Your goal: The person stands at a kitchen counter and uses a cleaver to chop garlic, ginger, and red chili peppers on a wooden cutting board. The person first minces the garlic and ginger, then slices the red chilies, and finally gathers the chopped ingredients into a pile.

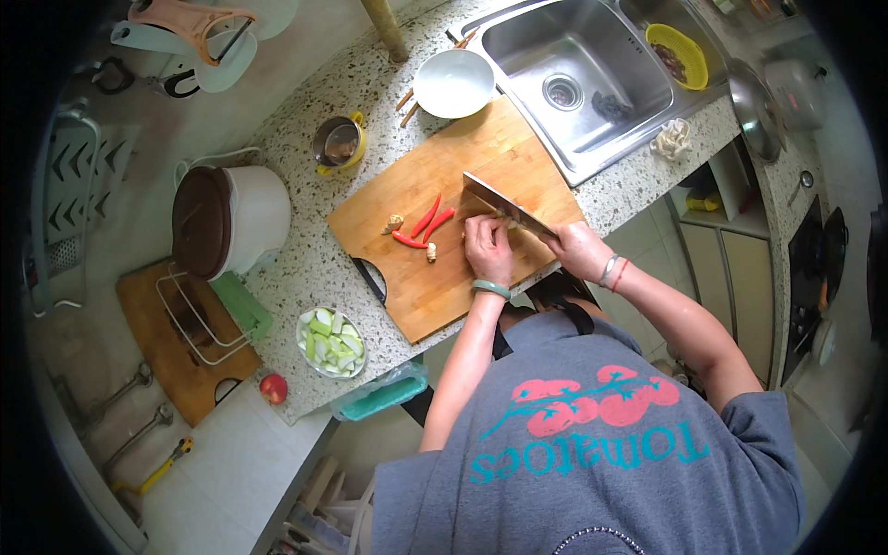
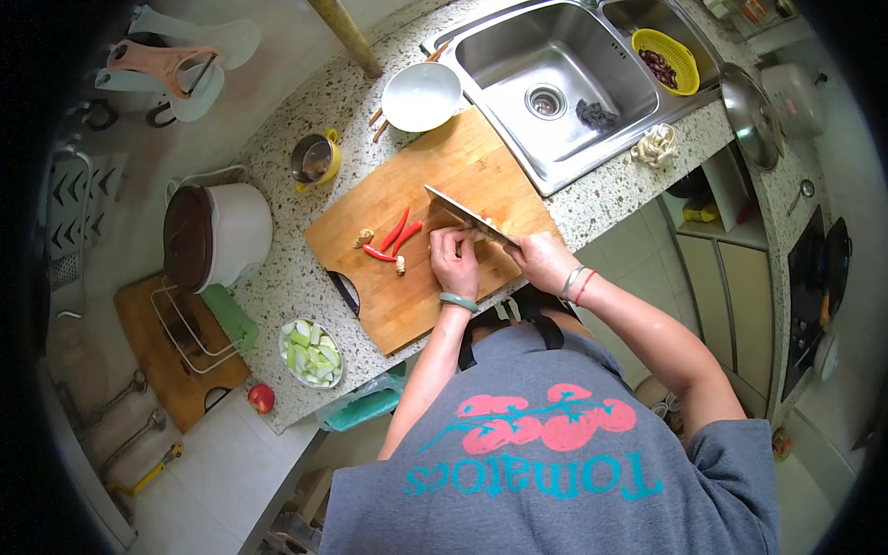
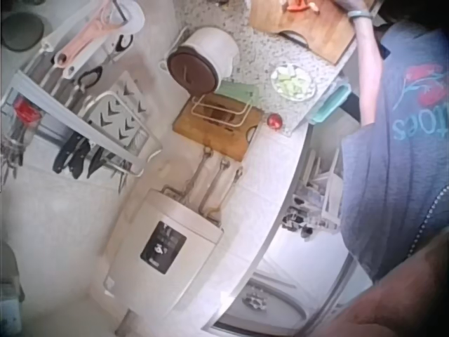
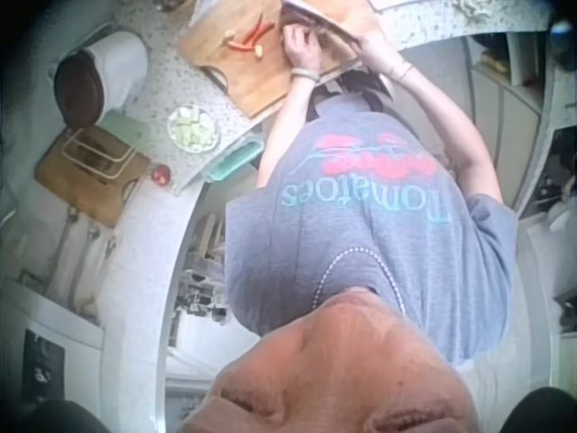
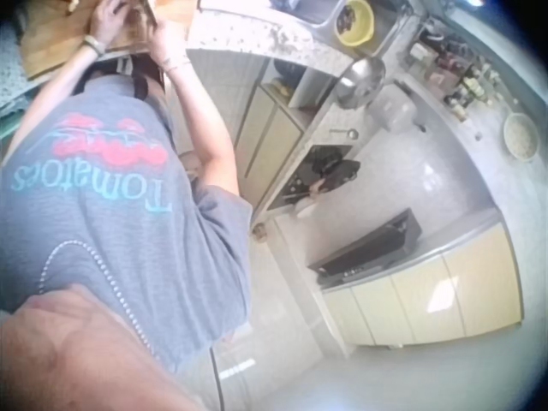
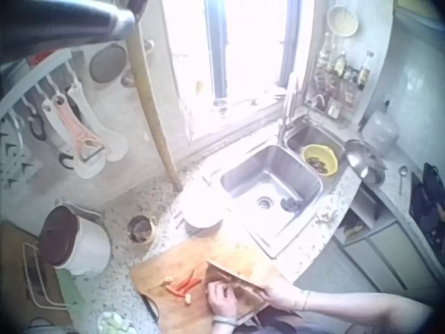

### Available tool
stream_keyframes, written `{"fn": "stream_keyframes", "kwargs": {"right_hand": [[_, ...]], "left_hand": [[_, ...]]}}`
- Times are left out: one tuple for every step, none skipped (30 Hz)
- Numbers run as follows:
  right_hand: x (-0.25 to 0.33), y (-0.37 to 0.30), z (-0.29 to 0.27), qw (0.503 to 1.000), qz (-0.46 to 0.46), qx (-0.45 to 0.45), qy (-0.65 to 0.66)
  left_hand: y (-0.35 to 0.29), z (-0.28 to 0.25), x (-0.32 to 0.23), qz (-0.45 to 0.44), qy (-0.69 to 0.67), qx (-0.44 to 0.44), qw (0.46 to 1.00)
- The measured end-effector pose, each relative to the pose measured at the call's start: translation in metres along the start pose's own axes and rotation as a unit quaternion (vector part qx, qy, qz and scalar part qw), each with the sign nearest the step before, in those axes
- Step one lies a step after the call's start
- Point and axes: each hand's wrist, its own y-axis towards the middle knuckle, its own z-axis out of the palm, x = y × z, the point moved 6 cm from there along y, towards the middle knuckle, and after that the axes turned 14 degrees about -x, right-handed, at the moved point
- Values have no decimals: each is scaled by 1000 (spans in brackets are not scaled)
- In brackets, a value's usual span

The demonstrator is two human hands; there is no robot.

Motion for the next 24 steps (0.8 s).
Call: {"fn": "stream_keyframes", "kwargs": {"right_hand": [[0,3,6,1000,-13,-22,6],[-3,3,13,1000,-9,-17,-10],[-7,3,15,1000,-5,-21,-3],[-4,3,13,1000,-3,-24,4],[-1,4,10,1000,0,-26,11],[2,2,6,999,-12,-20,22],[4,3,2,1000,8,9,16],[7,2,-5,999,30,39,9],[8,1,-8,996,52,69,3],[9,1,-9,994,68,82,1],[5,3,-6,997,50,52,6],[-5,4,6,999,32,23,10],[-2,8,11,1000,9,-5,17],[-3,9,16,1000,12,-9,9],[-5,11,18,1000,14,-10,17],[-5,14,19,999,18,-12,25],[-6,16,19,999,21,-15,33],[-8,16,19,999,4,-28,35],[-5,15,14,999,5,-20,30],[3,13,5,1000,7,-11,26],[8,11,-3,1000,8,-1,21],[10,9,-8,1000,4,0,21],[9,8,-8,1000,4,14,8],[8,7,-7,1000,5,27,-6]], "left_hand": [[1,-1,0,4,2,0,1000],[2,0,-1,4,-1,0,1000],[3,0,-1,4,-3,1,1000],[2,0,0,3,-4,1,1000],[1,-1,2,8,-1,-1,1000],[0,-1,3,13,3,-2,1000],[0,-1,4,18,6,-4,1000],[-2,-2,8,5,-2,-4,1000],[-4,-2,11,-8,-11,-5,1000],[-5,-2,13,-20,-21,-4,1000],[-3,0,8,-13,-19,1,1000],[-2,2,2,-6,-17,5,1000],[0,0,1,2,-11,5,1000],[2,0,-1,6,-10,7,1000],[3,0,-3,9,-9,8,1000],[3,0,-3,12,-9,10,1000],[3,-1,-4,18,-5,6,1000],[3,-2,-5,24,-1,2,1000],[2,-2,-5,28,5,-5,1000],[2,-3,-3,27,6,-6,1000],[2,-3,-1,26,7,-6,1000],[1,-2,0,26,7,-4,1000],[0,-2,2,21,4,-6,1000],[-1,-2,3,16,2,-7,1000]]}}
